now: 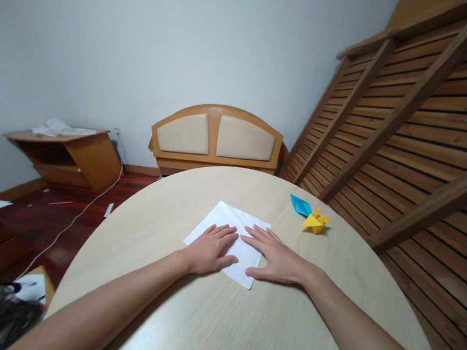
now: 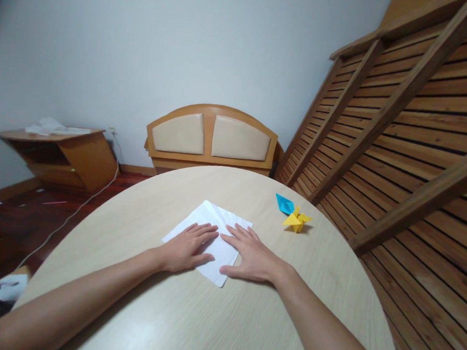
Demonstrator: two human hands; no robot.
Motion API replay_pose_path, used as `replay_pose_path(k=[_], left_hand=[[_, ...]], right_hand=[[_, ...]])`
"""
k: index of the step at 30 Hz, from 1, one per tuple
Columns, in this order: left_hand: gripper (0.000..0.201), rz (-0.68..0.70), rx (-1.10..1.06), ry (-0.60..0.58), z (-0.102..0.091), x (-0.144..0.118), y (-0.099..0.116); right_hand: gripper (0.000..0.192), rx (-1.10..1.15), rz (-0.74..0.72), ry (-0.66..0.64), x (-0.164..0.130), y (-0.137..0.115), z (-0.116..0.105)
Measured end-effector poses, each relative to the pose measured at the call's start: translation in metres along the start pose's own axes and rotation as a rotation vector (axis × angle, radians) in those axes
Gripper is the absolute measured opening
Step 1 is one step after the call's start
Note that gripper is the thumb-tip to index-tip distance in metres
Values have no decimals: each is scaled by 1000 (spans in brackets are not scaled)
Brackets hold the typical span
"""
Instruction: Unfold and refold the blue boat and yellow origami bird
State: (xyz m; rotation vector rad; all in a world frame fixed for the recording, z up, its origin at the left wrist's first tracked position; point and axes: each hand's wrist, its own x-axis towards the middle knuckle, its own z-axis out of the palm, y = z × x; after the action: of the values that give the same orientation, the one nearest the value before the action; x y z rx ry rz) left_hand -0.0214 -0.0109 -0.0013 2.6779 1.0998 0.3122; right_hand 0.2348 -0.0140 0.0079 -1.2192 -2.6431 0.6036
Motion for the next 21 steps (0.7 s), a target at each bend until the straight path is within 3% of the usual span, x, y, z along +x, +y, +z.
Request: replay_pose_path(k=[3, 8, 10, 21], left_hand=[[66, -7, -22, -5, 1, 0, -4], [65, -23, -4, -19, 2, 0, -3], [63, -19, 4, -25, 2, 0, -2], [61, -9, -3, -13, 2, -1, -4]], right_hand=[[92, 18, -15, 13, 1, -4, 1], [58, 28, 100, 192, 9, -14, 12], [55, 14, 99, 224, 12, -15, 15], [83, 77, 61, 62, 7, -4, 6]])
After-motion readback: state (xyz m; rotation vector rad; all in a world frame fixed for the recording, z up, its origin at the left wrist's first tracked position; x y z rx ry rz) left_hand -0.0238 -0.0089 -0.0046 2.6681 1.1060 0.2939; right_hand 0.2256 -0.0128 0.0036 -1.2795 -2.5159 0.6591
